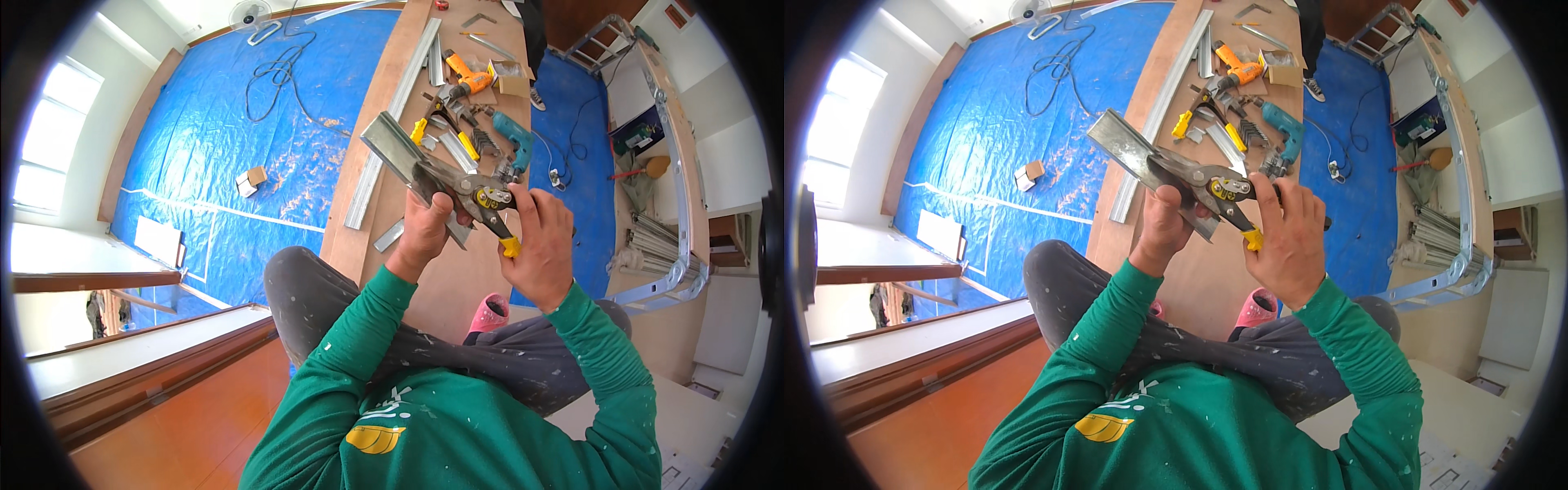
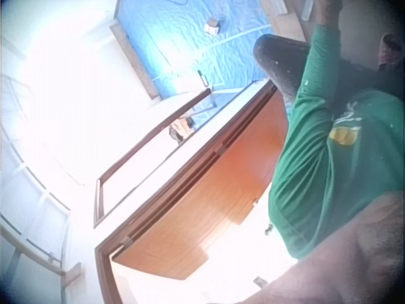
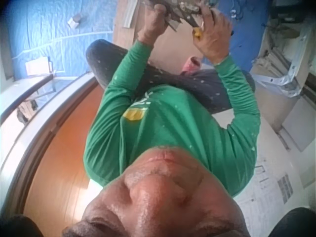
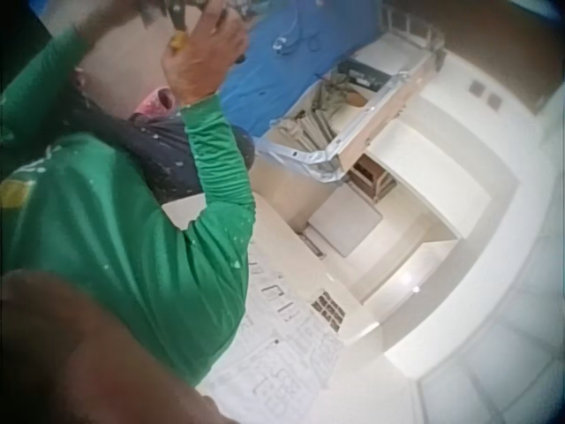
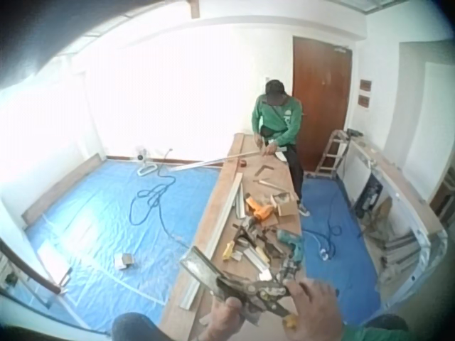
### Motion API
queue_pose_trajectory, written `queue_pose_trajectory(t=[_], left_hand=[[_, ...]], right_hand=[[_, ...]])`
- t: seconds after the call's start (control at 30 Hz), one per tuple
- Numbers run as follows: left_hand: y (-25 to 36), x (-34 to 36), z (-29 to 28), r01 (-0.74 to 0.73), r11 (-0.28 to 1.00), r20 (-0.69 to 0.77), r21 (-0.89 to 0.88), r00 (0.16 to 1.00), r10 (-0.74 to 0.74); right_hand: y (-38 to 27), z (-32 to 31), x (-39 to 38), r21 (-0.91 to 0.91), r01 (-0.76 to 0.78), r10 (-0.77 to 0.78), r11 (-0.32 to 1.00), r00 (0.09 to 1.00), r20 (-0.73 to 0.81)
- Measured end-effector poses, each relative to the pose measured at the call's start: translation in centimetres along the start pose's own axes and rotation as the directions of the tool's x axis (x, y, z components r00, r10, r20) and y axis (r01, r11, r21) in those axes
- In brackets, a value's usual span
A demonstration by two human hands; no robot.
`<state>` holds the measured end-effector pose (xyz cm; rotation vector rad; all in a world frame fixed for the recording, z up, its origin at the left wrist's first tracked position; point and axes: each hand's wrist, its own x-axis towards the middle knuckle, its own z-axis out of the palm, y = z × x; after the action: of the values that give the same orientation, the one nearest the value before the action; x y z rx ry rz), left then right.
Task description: The person sits on the floor and uses tin snips to cut a long metal profile into shorter segments. They repeatedly position the snips, cut, and place the resulting pieces on the workbench.
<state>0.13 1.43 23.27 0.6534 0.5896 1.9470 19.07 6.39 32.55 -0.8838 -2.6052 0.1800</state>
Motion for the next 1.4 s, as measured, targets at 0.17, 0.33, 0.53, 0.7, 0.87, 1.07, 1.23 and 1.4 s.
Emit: queue_pose_trajectory(t=[0.17, 0.33, 0.53, 0.7, 0.87, 1.07, 1.23, 1.4], left_hand=[[-0.4, 0.4, -0.3, -0.012, 1.000, -0.018, 0.012, 1.000, 0.013], [-0.5, 0.2, -1.1, 0.033, 0.994, -0.012, 0.103, 0.999, -0.032], [-2.7, 0.2, -1.6, -0.056, 0.961, -0.232, 0.272, 0.965, 0.122], [-1.7, 0.4, 0.8, 0.011, 0.898, -0.298, 0.441, 0.945, 0.134], [-0.5, 0.0, 1.2, -0.050, 0.816, -0.215, 0.576, 0.954, 0.210], [-1.1, -0.1, 0.8, -0.051, 0.842, -0.239, 0.538, 0.948, 0.210], [-0.4, -0.5, 1.4, 0.012, 0.878, -0.246, 0.479, 0.962, 0.121], [-1.5, -0.1, -0.6, 0.040, 0.913, -0.240, 0.407, 0.969, 0.065]], right_hand=[[-0.1, 0.5, 0.4, -0.036, 0.012, -0.013, 0.999, 0.999, -0.035], [-0.2, 0.7, 0.4, -0.037, 0.000, -0.001, 0.999, 0.999, -0.035], [-0.3, 0.9, 0.5, -0.013, 0.001, -0.002, 1.000, 1.000, -0.023], [0.0, 0.9, 0.2, -0.025, -0.009, 0.009, 1.000, 1.000, -0.008], [0.0, 0.7, 0.6, -0.029, 0.009, -0.009, 1.000, 1.000, -0.002], [-0.1, 0.5, 0.8, -0.033, 0.039, -0.039, 0.999, 0.999, -0.007], [0.1, 0.2, 1.1, -0.016, 0.028, -0.027, 0.999, 0.999, 0.019], [0.0, 0.3, 1.3, -0.014, 0.014, -0.013, 1.000, 0.998, 0.064]])
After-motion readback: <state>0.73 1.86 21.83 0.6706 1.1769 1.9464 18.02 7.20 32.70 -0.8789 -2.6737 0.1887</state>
